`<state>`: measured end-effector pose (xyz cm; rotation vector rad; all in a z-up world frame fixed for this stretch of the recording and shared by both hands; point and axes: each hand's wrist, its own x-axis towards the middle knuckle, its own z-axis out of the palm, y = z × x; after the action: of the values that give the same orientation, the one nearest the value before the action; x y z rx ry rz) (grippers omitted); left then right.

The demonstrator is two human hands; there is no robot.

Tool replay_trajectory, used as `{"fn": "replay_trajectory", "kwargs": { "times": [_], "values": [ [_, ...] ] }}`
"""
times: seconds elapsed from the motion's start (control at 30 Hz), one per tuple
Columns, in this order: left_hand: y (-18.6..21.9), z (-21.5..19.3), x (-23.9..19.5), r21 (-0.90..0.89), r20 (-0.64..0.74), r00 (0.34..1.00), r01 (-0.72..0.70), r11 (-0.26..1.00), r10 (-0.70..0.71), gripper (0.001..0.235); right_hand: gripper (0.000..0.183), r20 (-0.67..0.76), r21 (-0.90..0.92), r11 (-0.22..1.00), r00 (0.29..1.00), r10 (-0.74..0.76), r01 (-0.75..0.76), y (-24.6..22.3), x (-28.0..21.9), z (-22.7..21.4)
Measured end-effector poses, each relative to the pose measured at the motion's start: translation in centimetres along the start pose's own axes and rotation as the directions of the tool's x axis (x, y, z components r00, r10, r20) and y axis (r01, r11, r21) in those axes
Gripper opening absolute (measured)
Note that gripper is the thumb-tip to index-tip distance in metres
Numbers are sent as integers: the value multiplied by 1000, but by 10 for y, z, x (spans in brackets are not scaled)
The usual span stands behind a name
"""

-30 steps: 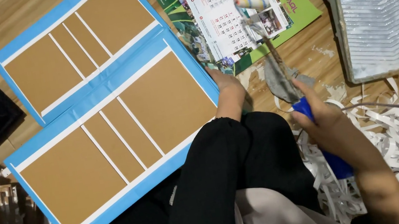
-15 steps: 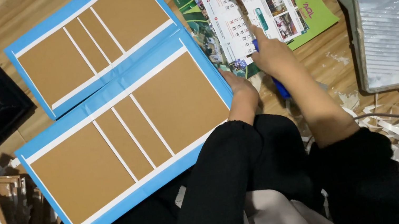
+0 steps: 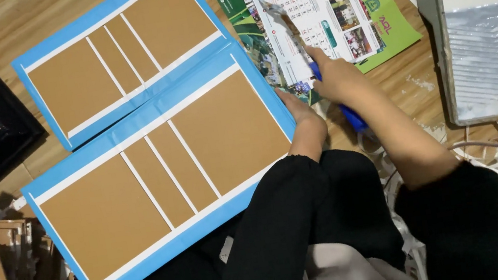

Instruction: Assembling folders by applying adhesive to covers and attaching paper liners, then smoothing them out.

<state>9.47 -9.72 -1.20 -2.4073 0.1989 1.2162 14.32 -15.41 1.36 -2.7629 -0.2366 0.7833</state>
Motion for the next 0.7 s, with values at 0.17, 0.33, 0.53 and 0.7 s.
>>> {"fn": "replay_trajectory", "kwargs": {
  "times": [0.17, 0.33, 0.53, 0.7],
  "values": [
    [-10, -10, -25, -59, -2, 1000, 31, 998, -31, 46, 65, 14, -21, 999, 999, -36, 36, -7, -2, -16],
    [-4, -4, -6, -84, 23, 1000, -3, 996, 5, 49, 63, 232, -43, 996, 969, 84, -76, -33, -109, -53],
    [1, -4, -5, -100, 52, 999, 13, 995, -7, 50, 59, 171, -37, 999, 985, 3, 3, -29, -51, -31],
    [-11, -12, 11, -104, 186, 955, -215, 971, 232, 66, 58, 127, 213, 974, 991, 44, -70, -90, 38, -67]
  ]
}}
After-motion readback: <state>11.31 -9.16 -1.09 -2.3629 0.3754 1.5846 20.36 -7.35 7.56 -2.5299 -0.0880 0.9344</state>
